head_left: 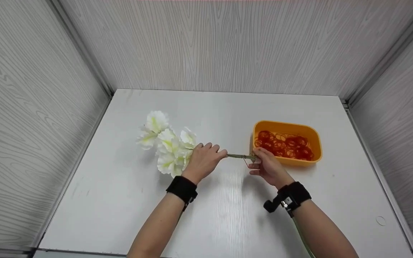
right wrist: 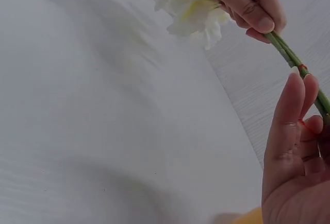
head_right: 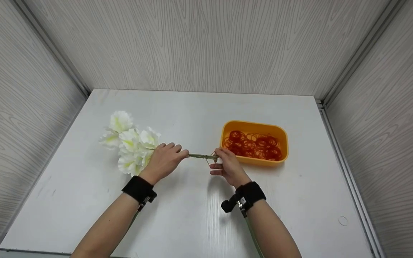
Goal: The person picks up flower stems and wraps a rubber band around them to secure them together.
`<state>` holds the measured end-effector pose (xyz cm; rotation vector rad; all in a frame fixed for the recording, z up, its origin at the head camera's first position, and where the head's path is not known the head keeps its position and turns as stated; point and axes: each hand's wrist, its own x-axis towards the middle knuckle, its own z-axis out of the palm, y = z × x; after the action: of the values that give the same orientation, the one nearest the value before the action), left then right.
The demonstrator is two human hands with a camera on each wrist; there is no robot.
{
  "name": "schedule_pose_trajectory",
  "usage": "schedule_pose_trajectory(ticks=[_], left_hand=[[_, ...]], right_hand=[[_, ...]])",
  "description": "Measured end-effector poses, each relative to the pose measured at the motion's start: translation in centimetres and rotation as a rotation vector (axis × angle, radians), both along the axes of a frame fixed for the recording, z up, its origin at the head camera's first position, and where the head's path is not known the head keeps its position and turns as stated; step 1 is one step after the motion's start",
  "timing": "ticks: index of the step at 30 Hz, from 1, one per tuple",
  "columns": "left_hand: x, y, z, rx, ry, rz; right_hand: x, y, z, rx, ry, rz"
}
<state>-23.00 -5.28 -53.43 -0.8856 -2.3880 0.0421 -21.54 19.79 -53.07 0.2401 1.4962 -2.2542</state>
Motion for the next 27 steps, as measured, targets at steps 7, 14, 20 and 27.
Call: schedule_pose_trajectory(ticks=[7,14,20,27], left_hand=[[-0.1,-0.2,-0.5,-0.02,0.008,0.013],[0.1,-0.1,-0.7,-0.037,-0.029,0.072],[0.3,1.0,0.1,-0.049,-0.064,0.145],[0.6,1.7,0.0,-0.04,-0.091,0.218]], right_hand=[[0.1,0.1,-0.3,0.092,0.042,0.007],[0.3,0.0,-0.3,0.185,0.114,0.015],[0.5,-1.1,0.0,0.399,0.274,-0.021],[1.1,-2.2,-0.2,0.595,0.492,-0.072]])
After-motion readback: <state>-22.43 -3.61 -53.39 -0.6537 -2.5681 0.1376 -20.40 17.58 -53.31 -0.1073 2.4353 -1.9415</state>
